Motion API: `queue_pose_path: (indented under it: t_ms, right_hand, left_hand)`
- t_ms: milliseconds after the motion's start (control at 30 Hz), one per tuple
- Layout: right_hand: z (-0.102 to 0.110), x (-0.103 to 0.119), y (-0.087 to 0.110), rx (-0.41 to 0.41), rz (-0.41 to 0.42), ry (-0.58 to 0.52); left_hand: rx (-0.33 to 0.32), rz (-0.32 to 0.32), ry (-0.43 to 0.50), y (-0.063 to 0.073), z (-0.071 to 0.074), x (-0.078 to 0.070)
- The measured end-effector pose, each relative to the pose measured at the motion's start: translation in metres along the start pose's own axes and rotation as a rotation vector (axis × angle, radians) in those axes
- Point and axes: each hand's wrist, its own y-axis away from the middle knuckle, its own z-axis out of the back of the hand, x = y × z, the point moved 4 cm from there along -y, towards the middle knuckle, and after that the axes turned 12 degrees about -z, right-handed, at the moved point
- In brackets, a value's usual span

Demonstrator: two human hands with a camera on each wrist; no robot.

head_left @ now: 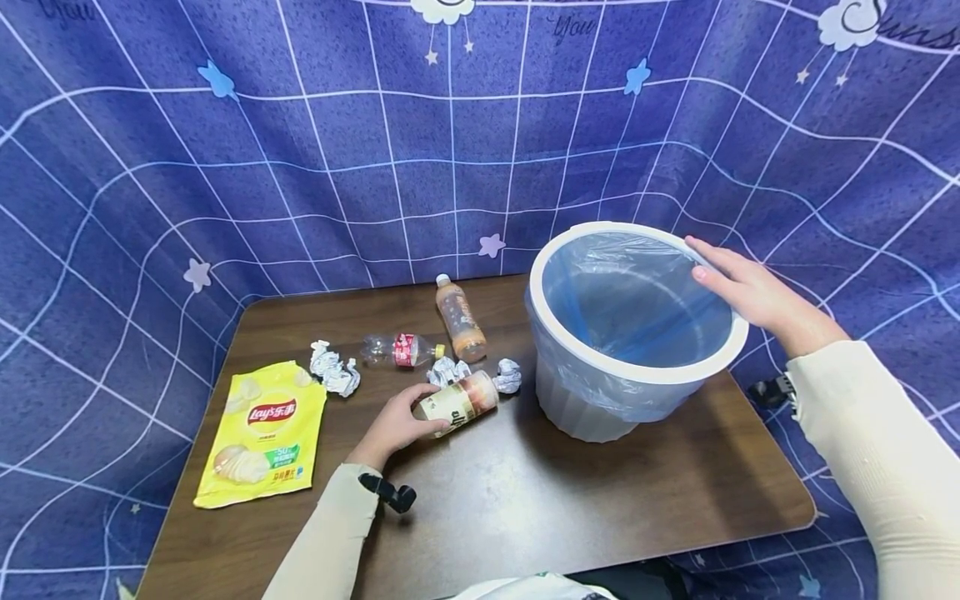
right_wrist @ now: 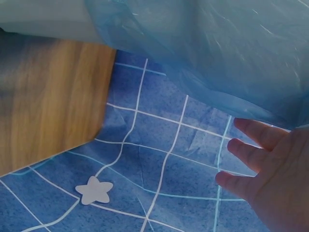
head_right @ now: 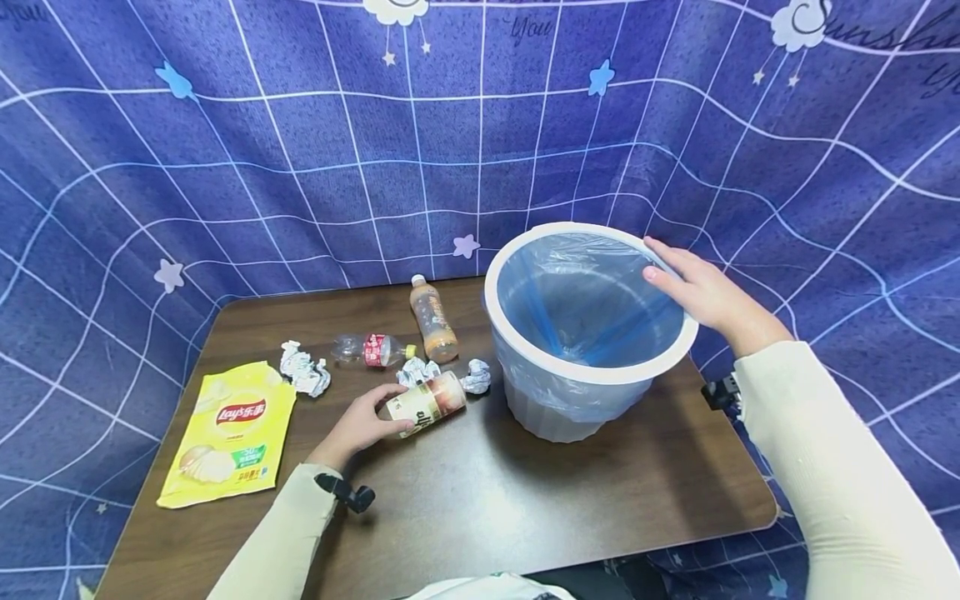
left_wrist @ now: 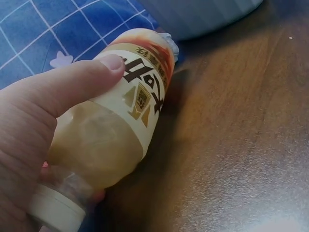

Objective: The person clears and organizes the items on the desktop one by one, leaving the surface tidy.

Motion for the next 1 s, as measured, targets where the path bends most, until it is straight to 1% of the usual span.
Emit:
queue_pose_path:
  t_ms: [133, 333, 533, 700, 900, 1000]
  right_hand:
    - [0.000, -0.001, 0.000, 0.002, -0.002, 0.001]
    - [0.000, -0.001, 0.000, 0.001, -0.004, -0.001]
    - [0.000, 0.000, 0.001, 0.008, -0.015, 0.000]
    - [0.000, 0.002, 0.001, 0.008, -0.017, 0.004]
    - [0.000, 0.000, 0.000, 0.016, -0.023, 0.004]
    - [0.000, -0.001, 0.001, 0.020, -0.026, 0.004]
  left_hand:
    - [0.006, -0.008, -0.016, -0.002, 0.006, -0.004]
    - [0.007, -0.038, -0.038, -0.012, 0.020, -0.016]
    - [0.005, -0.056, -0.044, -0.025, 0.038, -0.029]
    - [-0.001, -0.100, -0.045, -0.036, 0.054, -0.044]
    - [-0.043, -0.135, -0.039, -0.047, 0.076, -0.059]
    - [-0.050, -0.142, -0.048, -0.052, 0.086, -0.064]
